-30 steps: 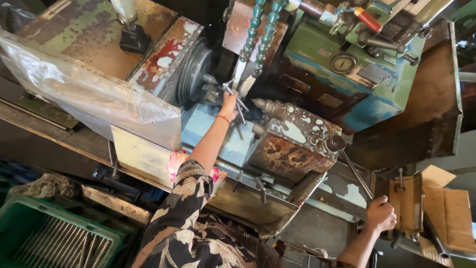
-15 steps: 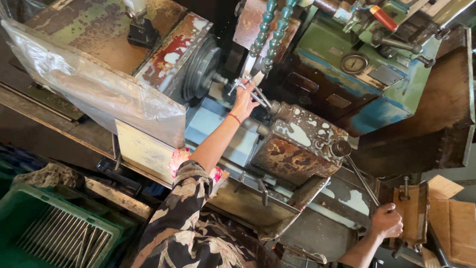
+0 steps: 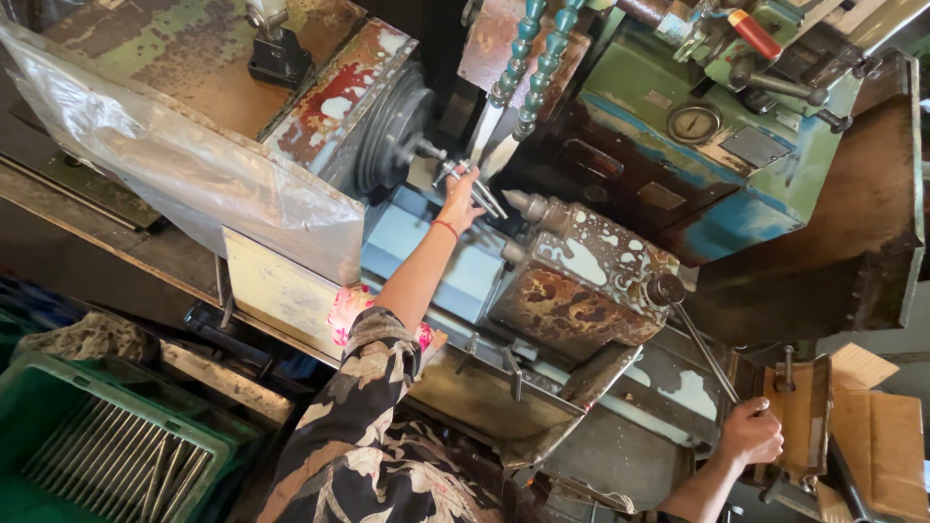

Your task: The person picks metal rod blanks from a green crate, loads a rod into the lathe chuck, operates the lathe to machine it, then places the finished part into a second crate, repeating the cycle. They occasionally handle a wrench-like tool while working at the machine.

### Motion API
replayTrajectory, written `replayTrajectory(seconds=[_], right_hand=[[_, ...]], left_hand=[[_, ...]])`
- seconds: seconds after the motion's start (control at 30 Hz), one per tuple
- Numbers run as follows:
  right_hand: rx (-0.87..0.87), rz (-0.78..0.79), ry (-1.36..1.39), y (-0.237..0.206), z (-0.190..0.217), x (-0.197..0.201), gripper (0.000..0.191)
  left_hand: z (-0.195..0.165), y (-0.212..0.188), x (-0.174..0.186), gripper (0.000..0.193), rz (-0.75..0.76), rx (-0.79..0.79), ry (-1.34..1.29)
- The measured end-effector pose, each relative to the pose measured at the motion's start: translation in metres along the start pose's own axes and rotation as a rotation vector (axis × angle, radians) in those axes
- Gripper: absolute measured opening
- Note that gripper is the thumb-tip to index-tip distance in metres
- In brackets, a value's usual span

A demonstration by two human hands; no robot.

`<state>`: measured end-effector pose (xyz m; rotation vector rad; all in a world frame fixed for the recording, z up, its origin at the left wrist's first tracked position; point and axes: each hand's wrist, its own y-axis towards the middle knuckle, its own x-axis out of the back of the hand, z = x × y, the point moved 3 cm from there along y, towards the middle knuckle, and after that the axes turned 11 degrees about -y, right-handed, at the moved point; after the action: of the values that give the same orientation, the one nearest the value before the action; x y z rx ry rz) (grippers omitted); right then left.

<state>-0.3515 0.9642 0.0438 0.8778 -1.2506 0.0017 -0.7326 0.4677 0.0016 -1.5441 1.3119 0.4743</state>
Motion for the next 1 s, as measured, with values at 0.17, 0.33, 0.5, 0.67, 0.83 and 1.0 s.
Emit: replayTrajectory(seconds=[0.17,0.33,0.5,0.67,0.83,1.0], right_hand=[[-0.009,-0.002,0.0,-0.002,0.005,0.008,0.061],[-0.007,0.001,-0.003,-0.003,0.006,0.01,0.06],[-0.005,0.081,0.032,-0.001,0.004,0.01,0.064],[0.118,0.213,0.027,-0.014,-0.001,0.02,0.072],[0.051,0.309,-0.007,-0.03,0.003,0.033,0.063],[0.109,0.187,0.221,-0.025,-0.004,0.035,0.059]], left_hand=[[0.0,0.0,0.0,0.07,-0.046,-0.098,0.037],[-0.003,-0.002,-0.002,0.076,-0.019,-0.216,-0.047],[-0.007,-0.002,0.0,0.083,0.008,-0.262,-0.041],[-0.01,-0.006,-0.001,0.082,0.031,-0.274,-0.096],[-0.013,-0.012,-0.005,0.071,0.033,-0.284,-0.123],[-0.016,-0.017,-0.013,0.051,0.038,-0.358,-0.128]])
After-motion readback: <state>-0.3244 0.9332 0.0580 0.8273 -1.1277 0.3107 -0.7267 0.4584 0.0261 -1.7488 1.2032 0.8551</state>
